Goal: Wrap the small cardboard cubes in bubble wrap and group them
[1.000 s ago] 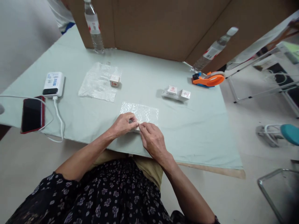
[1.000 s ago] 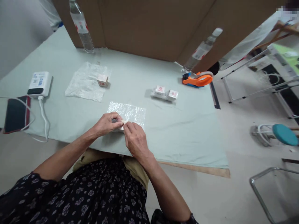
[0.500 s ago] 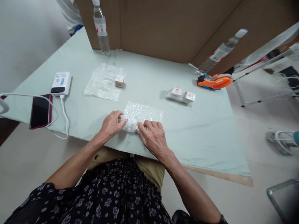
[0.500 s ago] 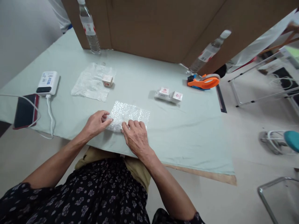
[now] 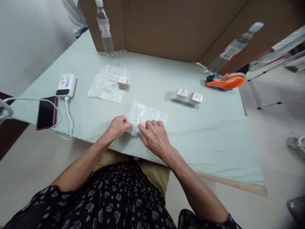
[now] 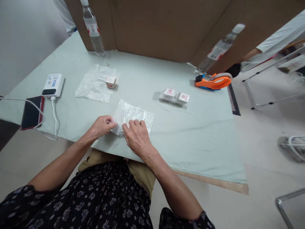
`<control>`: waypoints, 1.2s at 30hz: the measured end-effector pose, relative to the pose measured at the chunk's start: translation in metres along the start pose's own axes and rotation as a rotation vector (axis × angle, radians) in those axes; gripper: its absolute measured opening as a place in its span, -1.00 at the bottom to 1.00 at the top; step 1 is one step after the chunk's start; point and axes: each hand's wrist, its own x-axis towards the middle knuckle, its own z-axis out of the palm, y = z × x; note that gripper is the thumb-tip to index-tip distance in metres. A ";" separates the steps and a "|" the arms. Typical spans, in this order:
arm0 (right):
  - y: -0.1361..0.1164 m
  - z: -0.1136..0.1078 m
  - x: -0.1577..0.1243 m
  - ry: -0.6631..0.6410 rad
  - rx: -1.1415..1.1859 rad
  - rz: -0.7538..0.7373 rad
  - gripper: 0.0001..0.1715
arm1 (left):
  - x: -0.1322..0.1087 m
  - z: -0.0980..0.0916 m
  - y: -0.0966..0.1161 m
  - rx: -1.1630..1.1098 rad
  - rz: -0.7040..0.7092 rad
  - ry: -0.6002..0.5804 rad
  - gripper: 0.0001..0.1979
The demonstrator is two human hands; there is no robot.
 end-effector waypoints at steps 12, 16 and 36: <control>0.002 0.003 -0.002 0.008 0.088 0.028 -0.81 | -0.003 0.027 0.020 -0.396 -0.006 -0.076 -0.90; 0.004 0.002 -0.008 0.016 0.139 0.025 -0.82 | -0.005 0.023 0.032 -0.358 -0.015 -0.128 -0.94; 0.014 0.025 -0.087 0.165 0.882 1.017 -0.30 | -0.031 0.035 0.031 0.632 0.665 0.033 -0.84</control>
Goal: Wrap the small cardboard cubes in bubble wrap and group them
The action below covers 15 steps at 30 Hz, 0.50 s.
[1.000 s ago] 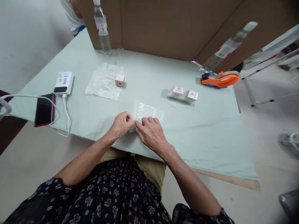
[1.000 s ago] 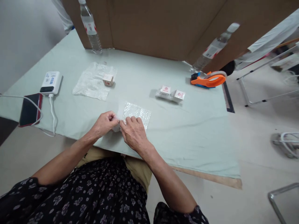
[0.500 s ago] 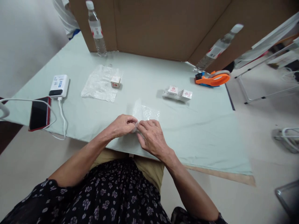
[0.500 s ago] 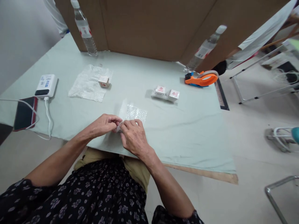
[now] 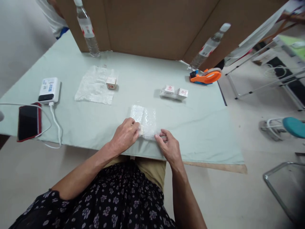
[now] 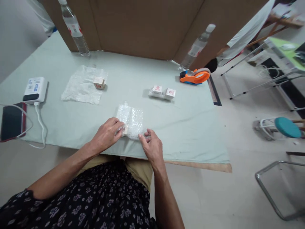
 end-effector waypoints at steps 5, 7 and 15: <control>-0.007 0.018 0.013 0.002 0.031 0.074 -0.11 | 0.003 -0.004 0.003 0.035 -0.005 -0.063 -0.85; -0.008 0.025 0.018 0.015 0.039 0.087 -0.07 | 0.004 -0.005 0.003 0.043 0.001 -0.079 -0.85; -0.016 0.036 0.025 0.009 0.022 0.025 -0.63 | 0.005 -0.009 0.005 0.069 -0.022 -0.149 -0.83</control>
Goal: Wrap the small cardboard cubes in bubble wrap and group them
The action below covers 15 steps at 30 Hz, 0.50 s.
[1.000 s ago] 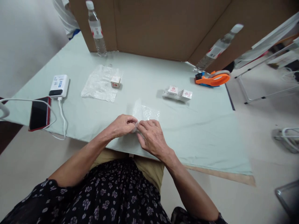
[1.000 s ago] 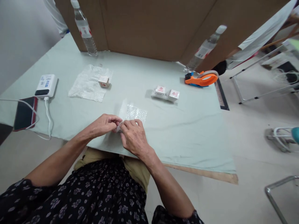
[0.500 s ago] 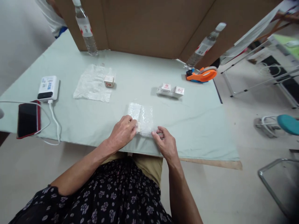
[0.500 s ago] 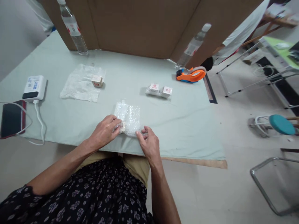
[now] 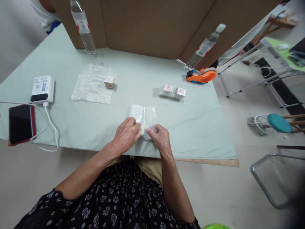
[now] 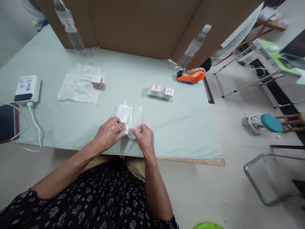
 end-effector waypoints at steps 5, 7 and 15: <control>-0.014 0.004 -0.001 0.046 0.098 0.007 -0.67 | 0.001 -0.001 0.004 0.026 -0.006 -0.047 -0.80; -0.018 0.008 -0.001 0.039 0.215 0.026 -0.66 | 0.001 0.000 0.006 0.030 -0.004 -0.055 -0.79; -0.029 0.018 -0.002 -0.049 0.584 0.130 -0.64 | 0.003 0.000 0.005 0.014 0.000 -0.079 -0.78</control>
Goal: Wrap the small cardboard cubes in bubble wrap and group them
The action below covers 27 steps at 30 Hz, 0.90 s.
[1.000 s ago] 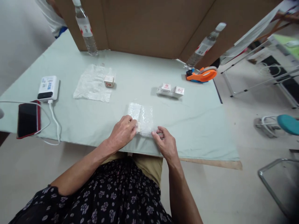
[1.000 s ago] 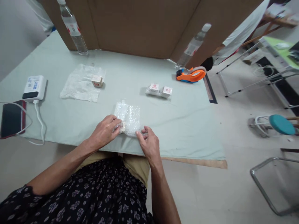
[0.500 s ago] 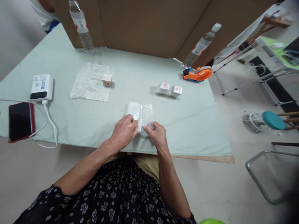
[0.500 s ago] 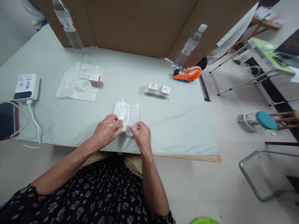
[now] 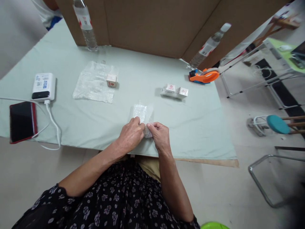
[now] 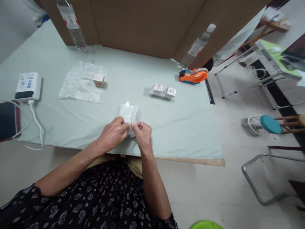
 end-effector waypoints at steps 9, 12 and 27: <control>-0.015 0.002 -0.009 -0.036 -0.080 -0.016 -0.68 | -0.001 0.002 -0.004 -0.076 -0.002 -0.010 -0.78; -0.021 -0.006 -0.012 -0.150 -0.114 0.009 -0.69 | 0.000 0.006 -0.007 -0.149 0.017 0.012 -0.81; -0.036 -0.012 -0.007 -0.328 -0.946 -0.417 -0.74 | 0.002 0.026 -0.013 -0.715 -0.204 0.233 -0.51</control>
